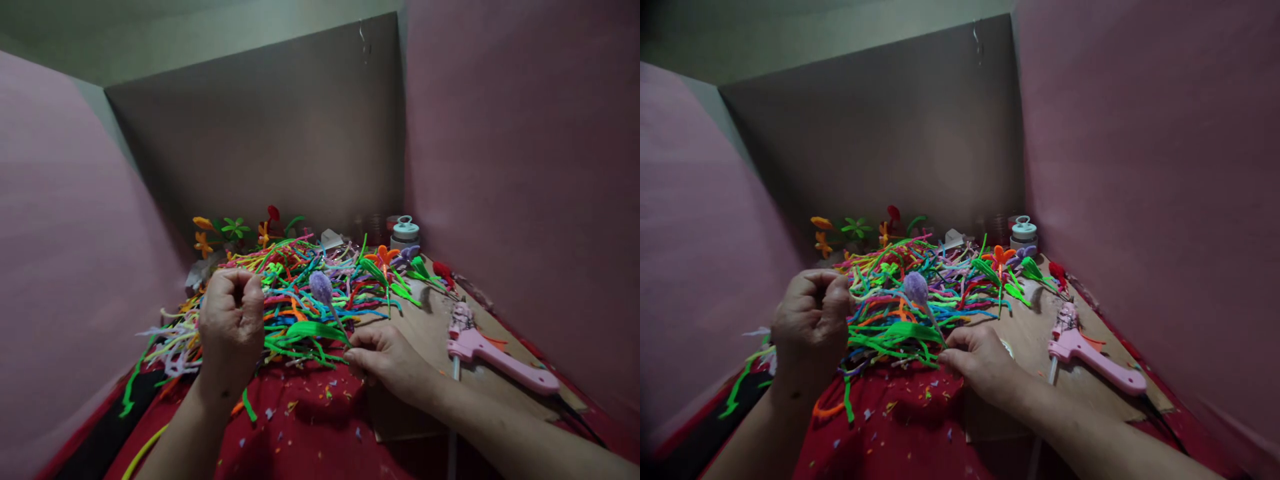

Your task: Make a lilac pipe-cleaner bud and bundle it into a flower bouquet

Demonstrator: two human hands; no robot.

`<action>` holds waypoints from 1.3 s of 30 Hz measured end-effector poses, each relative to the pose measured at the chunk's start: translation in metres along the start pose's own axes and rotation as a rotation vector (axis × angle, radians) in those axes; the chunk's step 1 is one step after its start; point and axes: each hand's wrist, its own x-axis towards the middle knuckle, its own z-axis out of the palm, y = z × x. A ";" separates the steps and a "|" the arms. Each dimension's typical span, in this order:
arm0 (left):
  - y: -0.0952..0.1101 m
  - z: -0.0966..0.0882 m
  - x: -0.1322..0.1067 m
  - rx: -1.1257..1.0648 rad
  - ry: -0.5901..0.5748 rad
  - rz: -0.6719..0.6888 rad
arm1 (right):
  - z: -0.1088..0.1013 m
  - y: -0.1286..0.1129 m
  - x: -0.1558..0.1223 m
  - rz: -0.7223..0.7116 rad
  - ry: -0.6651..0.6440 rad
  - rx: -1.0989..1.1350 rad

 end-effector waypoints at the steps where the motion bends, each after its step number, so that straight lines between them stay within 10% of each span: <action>1: 0.000 0.002 -0.003 -0.029 -0.026 -0.014 | 0.000 0.001 0.000 0.002 -0.002 0.002; 17: -0.011 0.012 -0.019 -0.517 -0.198 -0.345 | 0.000 -0.002 0.001 0.039 -0.033 -0.027; 30: -0.028 0.015 -0.033 -0.457 -0.285 -0.251 | 0.000 -0.004 0.000 0.096 -0.072 -0.027; 39: -0.027 0.007 -0.042 -0.423 -0.118 -0.029 | -0.001 -0.017 0.001 0.110 -0.072 -0.031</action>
